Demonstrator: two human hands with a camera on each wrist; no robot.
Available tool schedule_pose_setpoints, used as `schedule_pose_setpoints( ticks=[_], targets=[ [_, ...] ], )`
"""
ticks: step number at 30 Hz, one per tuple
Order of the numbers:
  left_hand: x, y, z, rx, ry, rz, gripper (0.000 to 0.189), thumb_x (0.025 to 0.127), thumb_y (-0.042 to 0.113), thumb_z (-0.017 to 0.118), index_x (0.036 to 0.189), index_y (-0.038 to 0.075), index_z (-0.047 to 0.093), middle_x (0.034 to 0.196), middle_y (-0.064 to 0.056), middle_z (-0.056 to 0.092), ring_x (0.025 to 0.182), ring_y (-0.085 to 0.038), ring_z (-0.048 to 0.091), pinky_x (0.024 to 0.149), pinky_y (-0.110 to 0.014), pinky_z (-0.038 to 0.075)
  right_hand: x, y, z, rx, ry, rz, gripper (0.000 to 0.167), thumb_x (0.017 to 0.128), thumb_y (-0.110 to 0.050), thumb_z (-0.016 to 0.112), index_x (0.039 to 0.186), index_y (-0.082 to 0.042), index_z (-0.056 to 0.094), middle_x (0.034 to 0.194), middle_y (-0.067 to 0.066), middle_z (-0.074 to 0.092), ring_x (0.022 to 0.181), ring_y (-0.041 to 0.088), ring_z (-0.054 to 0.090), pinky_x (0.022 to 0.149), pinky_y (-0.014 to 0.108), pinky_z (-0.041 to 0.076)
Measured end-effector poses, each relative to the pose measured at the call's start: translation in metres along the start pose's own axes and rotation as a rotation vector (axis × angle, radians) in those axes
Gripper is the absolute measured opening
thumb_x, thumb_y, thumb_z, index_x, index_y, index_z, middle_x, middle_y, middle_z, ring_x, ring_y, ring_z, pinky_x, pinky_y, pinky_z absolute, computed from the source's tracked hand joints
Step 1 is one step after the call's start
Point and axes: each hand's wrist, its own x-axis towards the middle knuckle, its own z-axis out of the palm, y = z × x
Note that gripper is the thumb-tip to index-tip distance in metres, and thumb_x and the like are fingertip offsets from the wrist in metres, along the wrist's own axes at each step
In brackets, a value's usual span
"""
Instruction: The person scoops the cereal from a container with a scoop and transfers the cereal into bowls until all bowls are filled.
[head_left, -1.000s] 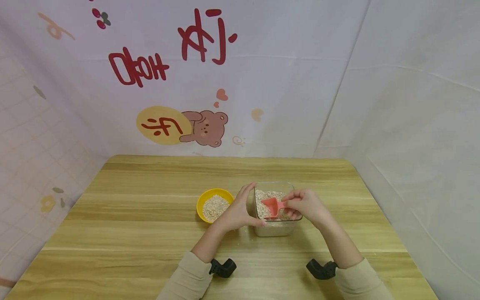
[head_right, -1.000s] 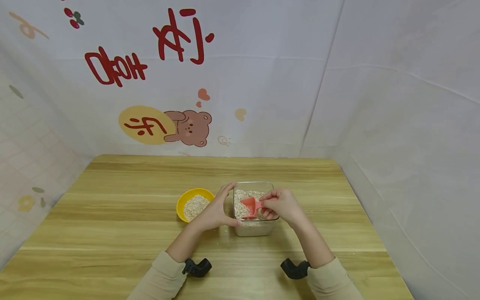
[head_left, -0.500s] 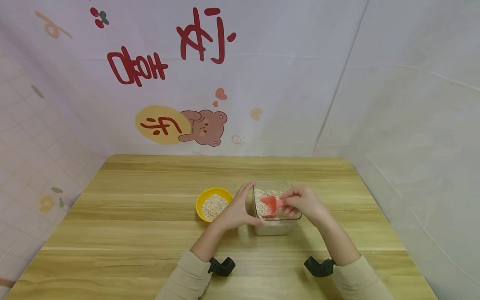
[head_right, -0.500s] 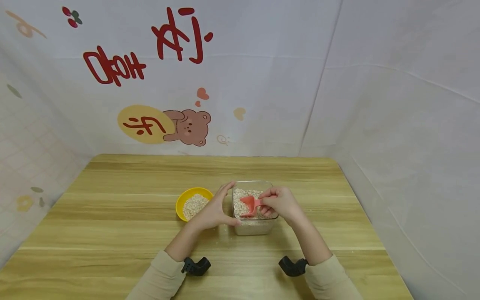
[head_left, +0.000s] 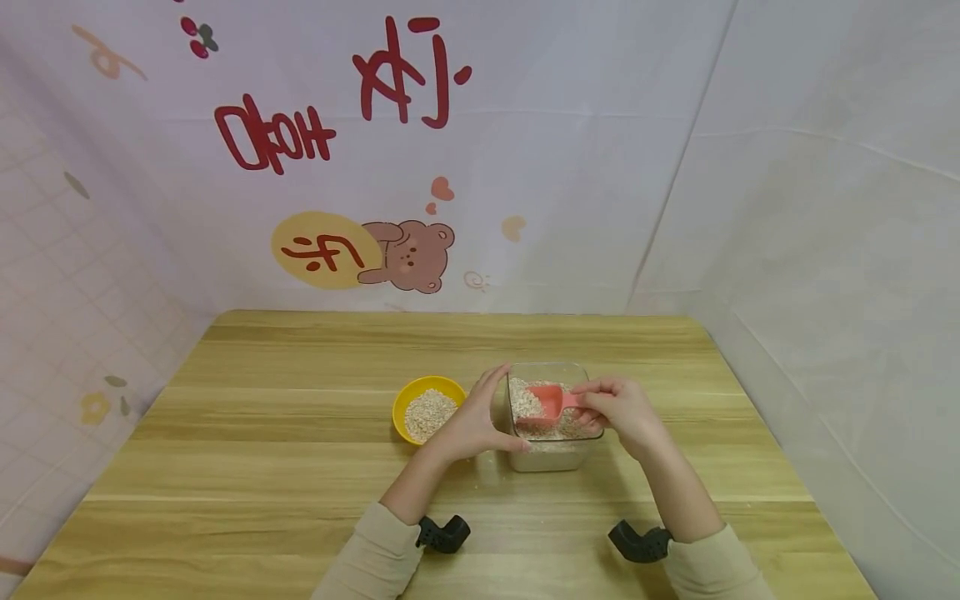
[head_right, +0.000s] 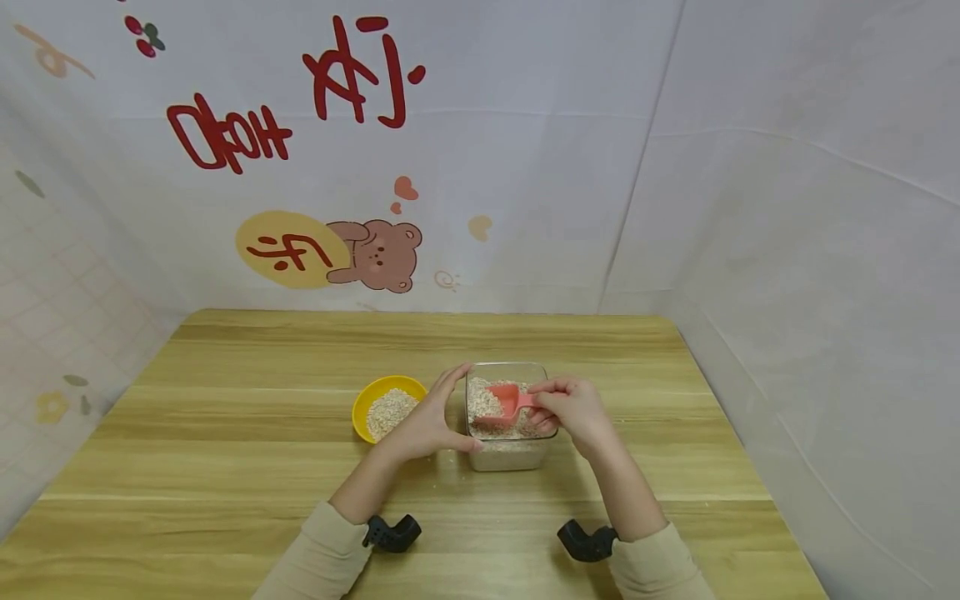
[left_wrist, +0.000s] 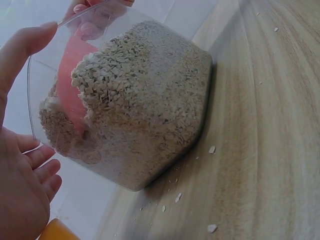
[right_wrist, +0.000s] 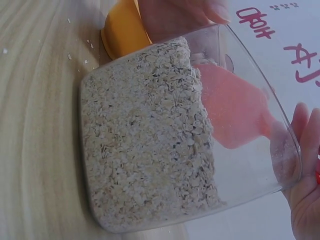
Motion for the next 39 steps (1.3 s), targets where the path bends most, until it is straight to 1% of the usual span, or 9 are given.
schedule_pose_setpoints(
  ticks=[4, 9, 12, 19, 23, 30, 39],
  targets=[
    [0.0, 0.001, 0.0, 0.004, 0.001, 0.003, 0.116, 0.063, 0.038, 0.089, 0.153, 0.025, 0.018, 0.157, -0.003, 0.015, 0.141, -0.024, 0.018, 0.108, -0.054, 0.023, -0.001, 0.001, -0.001, 0.022, 0.021, -0.006, 0.026, 0.094, -0.001, 0.055, 0.111, 0.017, 0.059, 0.073, 0.012, 0.066, 0.059, 0.012, 0.06, 0.05, 0.023, 0.05],
    [-0.001, 0.001, 0.0, -0.001, 0.005, 0.002, 0.115, 0.063, 0.04, 0.089, 0.153, 0.027, 0.018, 0.157, 0.0, 0.015, 0.141, -0.024, 0.017, 0.108, -0.055, 0.023, -0.003, 0.004, -0.005, 0.037, 0.054, -0.014, 0.028, 0.093, -0.003, 0.057, 0.114, 0.016, 0.059, 0.075, 0.012, 0.067, 0.059, 0.012, 0.06, 0.05, 0.023, 0.051],
    [-0.001, 0.001, -0.001, 0.0, 0.004, 0.004, 0.115, 0.064, 0.041, 0.088, 0.153, 0.028, 0.018, 0.158, -0.001, 0.014, 0.142, -0.025, 0.016, 0.108, -0.056, 0.022, -0.004, 0.005, -0.006, 0.048, 0.07, -0.022, 0.028, 0.094, -0.004, 0.058, 0.115, 0.015, 0.059, 0.075, 0.011, 0.068, 0.059, 0.011, 0.06, 0.051, 0.023, 0.051],
    [-0.001, -0.001, -0.002, 0.013, -0.002, 0.01, 0.115, 0.064, 0.043, 0.088, 0.153, 0.031, 0.016, 0.158, 0.0, 0.013, 0.142, -0.025, 0.015, 0.107, -0.058, 0.022, -0.007, 0.009, -0.01, 0.126, 0.062, -0.048, 0.025, 0.094, -0.002, 0.056, 0.111, 0.015, 0.06, 0.074, 0.009, 0.067, 0.058, 0.011, 0.06, 0.05, 0.021, 0.05],
    [-0.002, -0.001, -0.002, 0.014, -0.002, 0.016, 0.115, 0.064, 0.044, 0.087, 0.153, 0.032, 0.016, 0.158, 0.001, 0.013, 0.142, -0.025, 0.015, 0.107, -0.057, 0.022, -0.008, 0.01, -0.011, 0.157, 0.062, -0.047, 0.022, 0.095, -0.003, 0.056, 0.109, 0.013, 0.061, 0.073, 0.008, 0.067, 0.058, 0.01, 0.06, 0.049, 0.021, 0.05],
    [-0.005, 0.0, -0.005, 0.031, 0.008, 0.016, 0.114, 0.064, 0.047, 0.087, 0.153, 0.032, 0.017, 0.158, 0.001, 0.013, 0.142, -0.025, 0.015, 0.107, -0.058, 0.022, -0.01, 0.009, -0.012, 0.177, 0.059, -0.042, 0.023, 0.095, -0.003, 0.056, 0.111, 0.013, 0.061, 0.073, 0.008, 0.067, 0.057, 0.01, 0.06, 0.05, 0.022, 0.051],
    [-0.01, 0.002, -0.01, 0.055, 0.025, 0.009, 0.114, 0.062, 0.048, 0.087, 0.152, 0.033, 0.018, 0.158, 0.0, 0.013, 0.142, -0.026, 0.016, 0.106, -0.058, 0.023, -0.014, 0.004, -0.011, 0.191, 0.07, -0.047, 0.018, 0.094, -0.002, 0.056, 0.105, 0.01, 0.063, 0.072, 0.007, 0.067, 0.057, 0.011, 0.059, 0.05, 0.022, 0.05]
  ],
)
